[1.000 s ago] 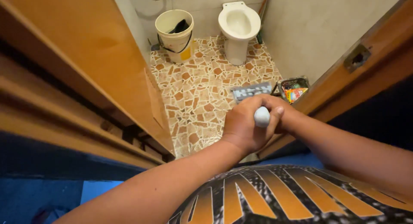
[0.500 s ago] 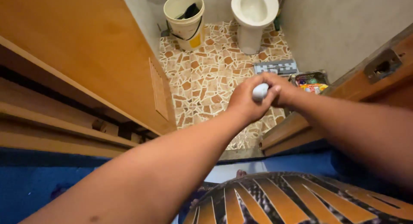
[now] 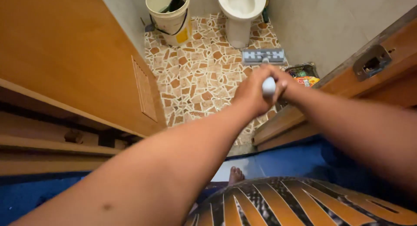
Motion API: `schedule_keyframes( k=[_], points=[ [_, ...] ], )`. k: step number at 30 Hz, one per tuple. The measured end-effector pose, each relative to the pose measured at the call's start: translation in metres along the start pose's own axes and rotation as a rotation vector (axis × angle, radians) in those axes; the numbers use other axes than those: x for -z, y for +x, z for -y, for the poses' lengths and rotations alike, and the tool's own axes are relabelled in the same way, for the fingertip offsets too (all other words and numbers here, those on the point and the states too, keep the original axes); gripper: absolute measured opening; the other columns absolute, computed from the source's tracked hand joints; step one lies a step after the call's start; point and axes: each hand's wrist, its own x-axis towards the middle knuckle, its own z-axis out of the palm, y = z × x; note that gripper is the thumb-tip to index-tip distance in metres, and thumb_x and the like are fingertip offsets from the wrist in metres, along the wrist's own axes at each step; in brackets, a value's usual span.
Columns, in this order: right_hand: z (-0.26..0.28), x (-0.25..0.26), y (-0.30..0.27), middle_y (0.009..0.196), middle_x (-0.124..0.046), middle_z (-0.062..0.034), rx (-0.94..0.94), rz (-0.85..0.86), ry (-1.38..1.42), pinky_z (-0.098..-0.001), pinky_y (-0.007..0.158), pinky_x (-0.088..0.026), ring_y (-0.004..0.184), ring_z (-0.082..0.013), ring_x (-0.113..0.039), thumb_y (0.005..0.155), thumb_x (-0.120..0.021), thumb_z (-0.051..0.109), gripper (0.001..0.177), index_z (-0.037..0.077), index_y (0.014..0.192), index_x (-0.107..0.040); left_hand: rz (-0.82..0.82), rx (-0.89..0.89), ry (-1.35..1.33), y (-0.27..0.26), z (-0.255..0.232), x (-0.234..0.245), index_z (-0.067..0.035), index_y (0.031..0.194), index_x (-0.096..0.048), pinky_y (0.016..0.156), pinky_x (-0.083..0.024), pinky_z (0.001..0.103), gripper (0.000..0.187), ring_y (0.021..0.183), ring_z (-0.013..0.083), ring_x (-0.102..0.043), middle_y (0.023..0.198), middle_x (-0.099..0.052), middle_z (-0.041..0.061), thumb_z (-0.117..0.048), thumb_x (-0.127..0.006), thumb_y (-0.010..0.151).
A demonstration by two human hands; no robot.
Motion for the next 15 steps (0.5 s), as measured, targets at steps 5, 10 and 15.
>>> schedule_keyframes(
  k=[5,10,15],
  points=[
    [0.025,-0.023,0.026,0.111,-0.067,-0.0052,-0.080,0.115,-0.023,-0.0371,0.092,-0.054,0.104,-0.0162,-0.061,0.067,-0.087,0.019,0.051,0.011,0.112,-0.064,0.002,-0.075,0.063,-0.009,0.009,0.030,-0.013,0.103,-0.067,0.085,-0.056,0.045,0.033,0.097,0.0395,-0.068,0.105,-0.071,0.016,-0.041,-0.076,0.089],
    [0.033,-0.082,-0.031,0.100,-0.056,-0.0154,-0.383,-0.147,0.492,-0.0401,0.093,-0.049,0.099,-0.0268,-0.054,0.104,-0.064,0.033,0.033,0.000,0.102,-0.060,0.097,-0.091,0.052,-0.070,-0.037,0.086,-0.011,0.106,-0.066,0.084,-0.057,0.042,0.033,0.095,0.0366,-0.069,0.104,-0.070,0.016,-0.038,-0.074,0.090],
    [0.125,-0.068,-0.050,0.120,-0.062,-0.0179,0.174,-0.061,-0.392,-0.0405,0.100,-0.044,0.117,-0.0330,-0.055,0.071,-0.073,0.024,0.050,0.006,0.116,-0.062,0.104,-0.042,0.039,-0.087,-0.057,0.075,-0.012,0.103,-0.066,0.085,-0.056,0.042,0.032,0.096,0.0374,-0.069,0.106,-0.069,0.016,-0.038,-0.076,0.088]
  ],
)
